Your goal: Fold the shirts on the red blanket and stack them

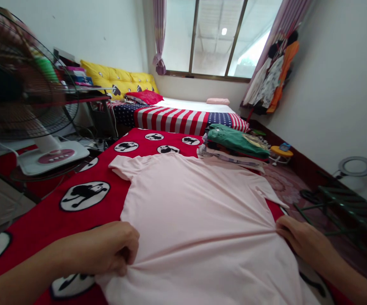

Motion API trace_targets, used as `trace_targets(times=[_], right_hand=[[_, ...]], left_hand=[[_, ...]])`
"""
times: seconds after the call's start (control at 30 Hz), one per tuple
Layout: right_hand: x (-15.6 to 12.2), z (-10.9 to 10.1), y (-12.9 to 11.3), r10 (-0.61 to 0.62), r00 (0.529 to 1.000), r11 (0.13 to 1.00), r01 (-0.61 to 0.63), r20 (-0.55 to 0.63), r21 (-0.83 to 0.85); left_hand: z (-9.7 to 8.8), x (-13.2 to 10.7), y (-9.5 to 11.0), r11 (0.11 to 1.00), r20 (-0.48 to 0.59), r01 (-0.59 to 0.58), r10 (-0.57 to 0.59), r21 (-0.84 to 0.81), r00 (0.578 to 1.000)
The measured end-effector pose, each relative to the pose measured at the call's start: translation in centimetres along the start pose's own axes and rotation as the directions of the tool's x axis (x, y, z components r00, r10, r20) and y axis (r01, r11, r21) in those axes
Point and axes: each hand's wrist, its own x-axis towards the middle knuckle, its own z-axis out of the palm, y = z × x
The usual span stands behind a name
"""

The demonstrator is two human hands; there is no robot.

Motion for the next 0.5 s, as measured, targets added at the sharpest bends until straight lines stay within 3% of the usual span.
trace_targets(times=[0.17, 0.33, 0.4, 0.5], right_hand=[[-0.5, -1.4, -2.0, -0.007, 1.0, 0.999, 0.007, 0.0, 0.036], [-1.8, -1.5, -4.8, 0.012, 0.988, 0.992, -0.031, 0.155, 0.121], [-1.7, -1.8, -5.3, 0.017, 0.978, 0.987, -0.049, 0.209, 0.151], [0.0, -3.0, -5.2, -0.021, 0.969, 0.972, -0.038, 0.248, 0.233]], left_hand=[[-1.8, -0.7, 1.1, 0.97, 0.071, 0.243, -0.241, -0.025, 0.968], [-2.8, -1.0, 2.0, 0.907, 0.118, 0.404, -0.417, 0.121, 0.901], [-3.0, -0.8, 2.6, 0.893, 0.129, 0.396, -0.428, 0.215, 0.895], [-4.2, 0.1, 3.9, 0.915, 0.122, 0.272, -0.319, 0.297, 0.94]])
